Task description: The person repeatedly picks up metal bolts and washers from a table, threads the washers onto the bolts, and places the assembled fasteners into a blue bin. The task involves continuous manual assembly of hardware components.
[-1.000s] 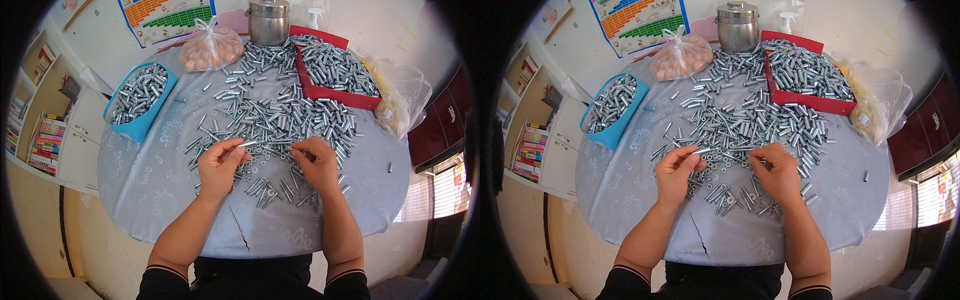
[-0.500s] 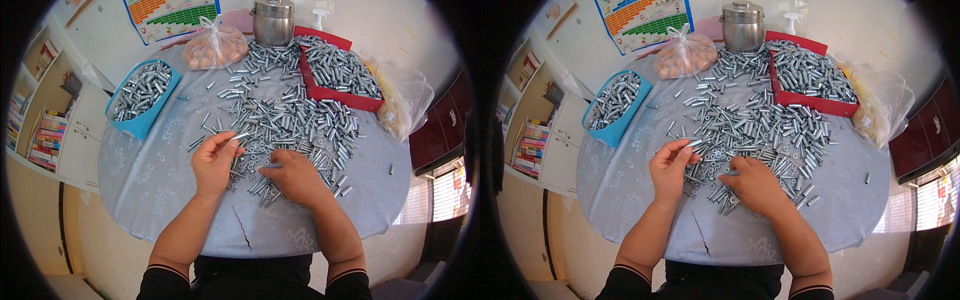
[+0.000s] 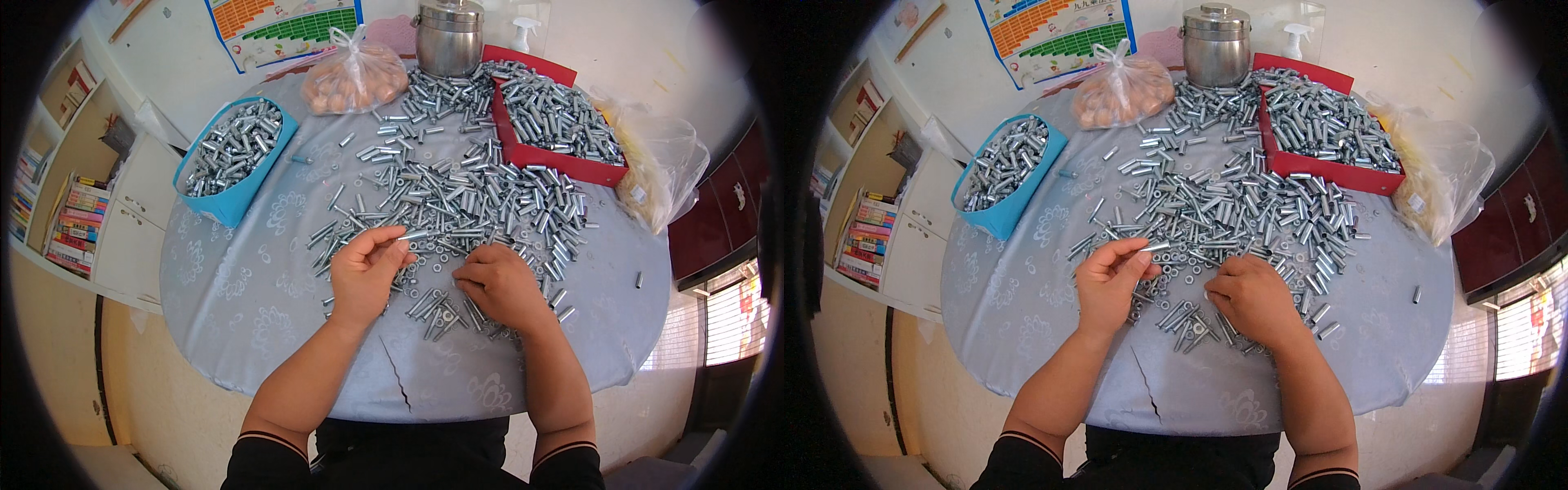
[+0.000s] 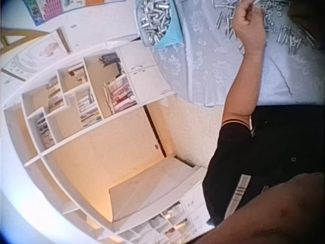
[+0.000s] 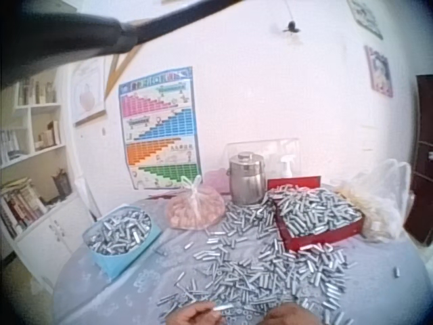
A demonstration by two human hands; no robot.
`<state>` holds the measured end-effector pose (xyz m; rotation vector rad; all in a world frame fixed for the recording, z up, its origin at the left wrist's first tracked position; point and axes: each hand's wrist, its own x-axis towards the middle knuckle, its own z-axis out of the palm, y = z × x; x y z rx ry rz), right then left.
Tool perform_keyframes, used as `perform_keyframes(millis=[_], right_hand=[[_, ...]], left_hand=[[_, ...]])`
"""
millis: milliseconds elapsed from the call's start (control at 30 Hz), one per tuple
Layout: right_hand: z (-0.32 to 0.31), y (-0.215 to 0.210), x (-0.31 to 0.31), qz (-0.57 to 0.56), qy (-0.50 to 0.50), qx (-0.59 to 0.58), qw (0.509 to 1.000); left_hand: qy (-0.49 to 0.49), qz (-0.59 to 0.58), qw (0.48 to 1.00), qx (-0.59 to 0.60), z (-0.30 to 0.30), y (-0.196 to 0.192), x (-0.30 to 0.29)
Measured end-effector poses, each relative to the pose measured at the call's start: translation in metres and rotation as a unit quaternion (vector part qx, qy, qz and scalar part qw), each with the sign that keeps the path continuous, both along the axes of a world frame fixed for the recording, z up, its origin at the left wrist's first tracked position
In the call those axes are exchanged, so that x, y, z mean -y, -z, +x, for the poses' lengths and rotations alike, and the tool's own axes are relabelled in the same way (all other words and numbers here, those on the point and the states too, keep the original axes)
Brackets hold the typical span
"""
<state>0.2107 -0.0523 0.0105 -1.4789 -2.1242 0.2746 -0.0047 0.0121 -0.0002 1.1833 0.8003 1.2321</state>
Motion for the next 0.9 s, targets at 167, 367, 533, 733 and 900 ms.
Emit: perform_keyframes(millis=[167, 367, 533, 733, 900], right_hand=[[0.001, -0.001, 0.0, -0.015, -0.008, -0.007, 1.0], [-0.01, -0.001, 0.002, -0.075, 0.148, -0.287, 0.943], [-0.017, 0.006, 0.001, -0.123, 0.14, -0.509, 0.84], [-0.015, 0.006, 0.002, -0.154, 0.104, -0.543, 0.819], [-0.012, 0.003, 0.003, -0.163, 0.106, -0.551, 0.812]], left_hand=[[0.026, -0.015, 0.999, -0.014, -0.001, 0.002, 0.001], [0.076, -0.015, 0.995, -0.055, 0.0, 0.002, 0.005], [0.099, -0.009, 0.993, -0.069, 0.003, 0.0, 0.008], [0.11, -0.011, 0.991, -0.071, 0.003, 0.001, 0.008], [0.109, -0.008, 0.991, -0.079, 0.003, 0.003, 0.008]])
